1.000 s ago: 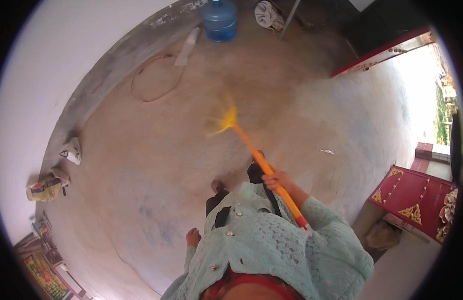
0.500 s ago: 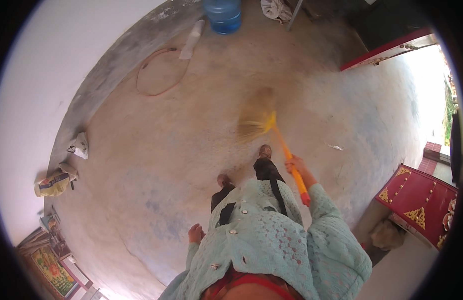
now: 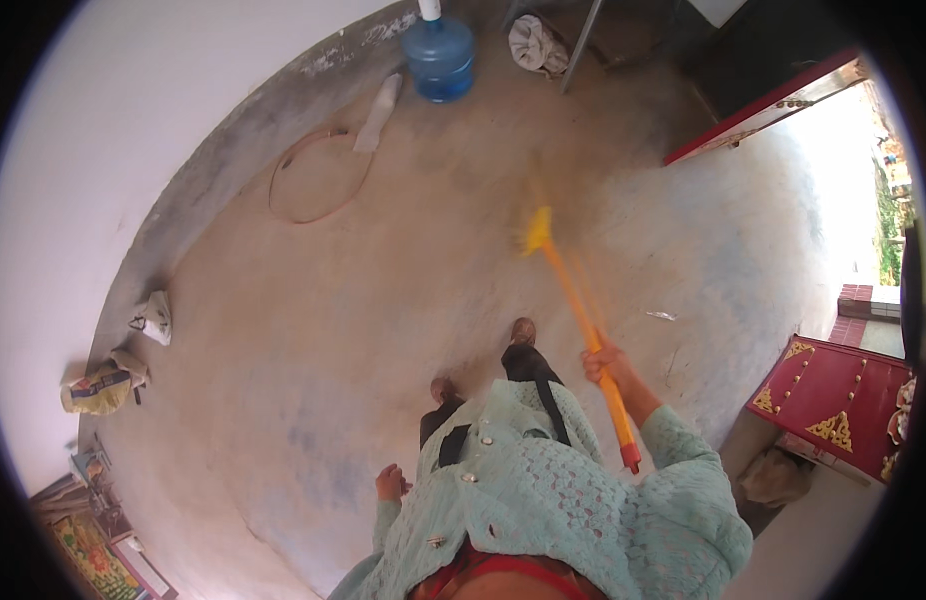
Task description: The person sweeps a concrete floor using a yellow broom, moving from the interior of a room toward an open doorway and then onto an outdoor patio area. The person sweeps debris toward the doorway and continues sweeping the outdoor surface.
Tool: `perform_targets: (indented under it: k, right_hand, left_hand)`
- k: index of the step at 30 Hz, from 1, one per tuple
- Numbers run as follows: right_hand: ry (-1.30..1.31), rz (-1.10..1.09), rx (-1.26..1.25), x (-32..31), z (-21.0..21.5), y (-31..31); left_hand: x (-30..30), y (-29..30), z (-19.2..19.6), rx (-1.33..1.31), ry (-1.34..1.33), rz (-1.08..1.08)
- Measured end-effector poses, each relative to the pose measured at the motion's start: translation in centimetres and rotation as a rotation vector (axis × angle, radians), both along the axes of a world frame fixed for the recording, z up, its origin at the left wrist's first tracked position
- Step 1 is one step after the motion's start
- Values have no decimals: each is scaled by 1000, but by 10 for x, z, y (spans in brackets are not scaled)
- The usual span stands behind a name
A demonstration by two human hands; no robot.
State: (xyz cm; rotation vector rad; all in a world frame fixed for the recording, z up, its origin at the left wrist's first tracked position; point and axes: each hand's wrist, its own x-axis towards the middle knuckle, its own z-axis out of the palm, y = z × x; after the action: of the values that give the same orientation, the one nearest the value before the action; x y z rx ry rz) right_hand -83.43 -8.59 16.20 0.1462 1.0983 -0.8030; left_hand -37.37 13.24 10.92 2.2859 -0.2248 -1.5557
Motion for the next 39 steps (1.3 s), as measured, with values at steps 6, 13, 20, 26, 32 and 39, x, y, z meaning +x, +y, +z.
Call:
perform_targets:
  k: [6,13,20,26,32,39]
  right_hand:
    - [-529,193,-1,101,-29,-23]
    - [-464,394,-43,229,-151,-78]
    - [-357,184,16,137,-195,-136]
    - [-293,-176,-6,-12,-160,-145]
    - [12,-362,34,-122,-119,-114]
    - [11,-480,-115,-137,-51,-53]
  left_hand:
    - [31,84,-80,-43,8,62]
    - [22,53,-18,-23,4,195]
    - [2,-2,24,5,-104,63]
    - [-19,-60,17,-61,-68,-117]
    - [28,-71,-90,-988,-627,-1433]
    - [-37,-172,-92,-123,-117,-640]
